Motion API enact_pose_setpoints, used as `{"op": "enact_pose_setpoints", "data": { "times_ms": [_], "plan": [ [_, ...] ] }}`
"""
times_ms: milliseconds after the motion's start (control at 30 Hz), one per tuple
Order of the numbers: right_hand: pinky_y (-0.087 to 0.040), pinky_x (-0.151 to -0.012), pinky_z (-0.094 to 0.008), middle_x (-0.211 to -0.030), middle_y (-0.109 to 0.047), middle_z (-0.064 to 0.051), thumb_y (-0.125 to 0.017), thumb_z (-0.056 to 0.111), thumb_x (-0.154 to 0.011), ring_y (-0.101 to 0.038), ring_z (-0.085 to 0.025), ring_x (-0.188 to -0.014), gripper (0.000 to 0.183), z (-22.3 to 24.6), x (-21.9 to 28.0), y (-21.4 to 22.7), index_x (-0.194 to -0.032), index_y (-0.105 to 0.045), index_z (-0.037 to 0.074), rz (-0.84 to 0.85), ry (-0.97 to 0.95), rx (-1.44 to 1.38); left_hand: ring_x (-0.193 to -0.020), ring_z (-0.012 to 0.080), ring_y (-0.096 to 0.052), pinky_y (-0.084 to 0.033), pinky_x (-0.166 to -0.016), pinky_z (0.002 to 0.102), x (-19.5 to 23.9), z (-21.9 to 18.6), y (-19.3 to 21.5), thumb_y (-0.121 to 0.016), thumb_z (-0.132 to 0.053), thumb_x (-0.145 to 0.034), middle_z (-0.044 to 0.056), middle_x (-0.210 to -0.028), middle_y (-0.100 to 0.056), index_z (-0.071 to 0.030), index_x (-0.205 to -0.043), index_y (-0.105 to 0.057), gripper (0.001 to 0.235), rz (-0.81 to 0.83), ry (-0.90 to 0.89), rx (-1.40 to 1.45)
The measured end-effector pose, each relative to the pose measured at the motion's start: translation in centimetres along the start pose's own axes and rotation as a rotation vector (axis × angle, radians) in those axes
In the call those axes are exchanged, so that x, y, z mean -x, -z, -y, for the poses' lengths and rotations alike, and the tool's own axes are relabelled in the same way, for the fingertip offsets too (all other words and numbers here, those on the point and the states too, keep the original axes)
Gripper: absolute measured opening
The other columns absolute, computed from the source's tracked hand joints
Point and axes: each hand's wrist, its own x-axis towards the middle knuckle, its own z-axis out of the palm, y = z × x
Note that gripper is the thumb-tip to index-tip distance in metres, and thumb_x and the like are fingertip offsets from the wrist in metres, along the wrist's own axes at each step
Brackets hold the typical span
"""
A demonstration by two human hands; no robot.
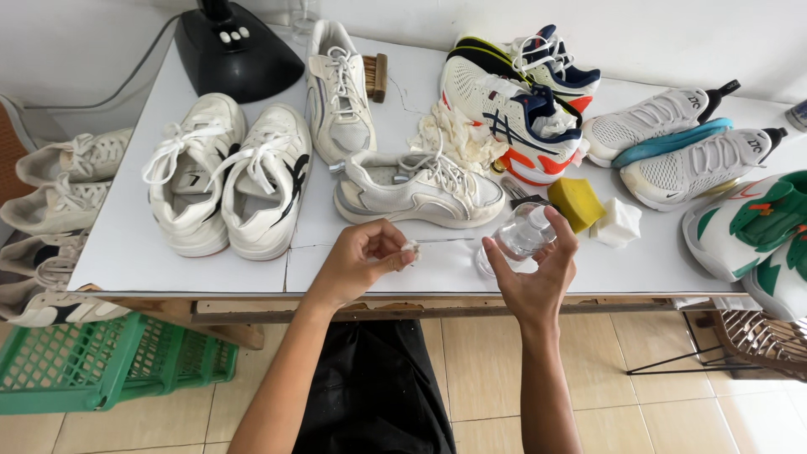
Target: The person cleans the sole of a white sneaker using a cotton swab. They dip the swab into a bottle of clear liquid and scrub the textured bottom of the shoe, focusing on the grooves and patterns.
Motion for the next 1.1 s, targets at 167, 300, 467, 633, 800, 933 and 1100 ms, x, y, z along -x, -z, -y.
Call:
{"op": "enact_pose_setpoints", "data": {
  "times_ms": [167,300,467,633,800,933,1100],
  "plan": [
    [-0.069,-0.083,-0.056,-0.142,-0.059,-0.032,-0.102,0.007,-0.085,-0.077,-0.051,-0.109,0.096,-0.8,-0.8,0.3,-0.159,-0.040,0.009,-0.041,-0.005,-0.024,-0.082,0.0178,-0.074,-0.059,-0.081,0.031,0.2,-0.6,-0.1,-0.099,-0.020,-0.086,0.012,-0.084,-0.080,-0.004,-0.101,-0.081,0.029,0.007,0.003,-0.032],
    [-0.068,-0.083,-0.058,-0.140,-0.058,-0.035,-0.101,0.004,-0.089,-0.076,-0.053,-0.108,0.095,-1.3,-1.1,0.6,-0.160,-0.039,0.008,-0.052,0.019,-0.037,-0.092,0.0219,-0.076,-0.061,-0.084,0.034,0.2,-0.9,-0.4,-0.098,-0.019,-0.086,0.016,-0.100,-0.083,-0.004,-0.097,-0.080,0.026,0.005,-0.065,-0.064],
    [-0.068,-0.083,-0.059,-0.137,-0.058,-0.036,-0.103,0.005,-0.092,-0.076,-0.055,-0.107,0.092,-2.0,-1.5,0.4,-0.159,-0.040,0.005,-0.062,0.054,-0.022,-0.091,0.0205,-0.074,-0.061,-0.083,0.033,0.3,0.1,-0.4,-0.098,-0.019,-0.086,0.014,-0.095,-0.081,-0.005,-0.095,-0.081,0.024,0.015,-0.083,-0.089],
    [-0.069,-0.085,-0.069,-0.133,-0.059,-0.040,-0.100,0.005,-0.100,-0.072,-0.061,-0.110,0.089,-0.9,-2.1,0.1,-0.162,-0.036,0.008,-0.057,0.095,0.004,-0.081,0.0163,-0.072,-0.060,-0.078,0.030,0.9,-0.3,-0.8,-0.097,-0.019,-0.089,0.012,-0.084,-0.080,-0.004,-0.101,-0.083,0.023,-0.043,-0.089,-0.048],
    [-0.058,-0.109,-0.053,-0.174,-0.037,-0.016,-0.101,0.051,-0.103,-0.046,-0.036,-0.159,0.102,-0.4,-1.4,0.9,-0.172,-0.032,0.019,-0.176,0.089,0.390,-0.087,0.0145,-0.083,-0.067,-0.081,0.022,1.0,-2.5,-0.4,-0.090,-0.016,-0.091,0.011,-0.097,-0.088,-0.004,-0.111,-0.082,0.024,0.002,0.020,0.008],
    [-0.045,-0.076,-0.044,-0.125,-0.060,-0.021,-0.078,0.006,-0.109,-0.052,-0.035,-0.111,0.042,4.3,0.8,-0.7,-0.138,-0.048,-0.002,-0.312,0.301,0.276,-0.089,0.0117,-0.082,-0.066,-0.084,0.021,1.2,-1.8,-0.2,-0.089,-0.012,-0.092,0.008,-0.098,-0.088,-0.005,-0.108,-0.083,0.018,-0.018,0.058,0.038],
    [-0.058,-0.078,-0.040,-0.091,-0.081,-0.016,-0.066,0.032,-0.110,-0.074,-0.024,-0.075,0.035,6.6,3.0,-4.8,-0.122,-0.084,0.004,0.387,-0.325,-0.385,-0.081,0.0170,-0.080,-0.063,-0.079,0.029,1.3,-1.3,0.0,-0.090,-0.015,-0.095,0.011,-0.086,-0.084,-0.004,-0.110,-0.085,0.020,0.024,-0.106,0.020]
  ]
}}
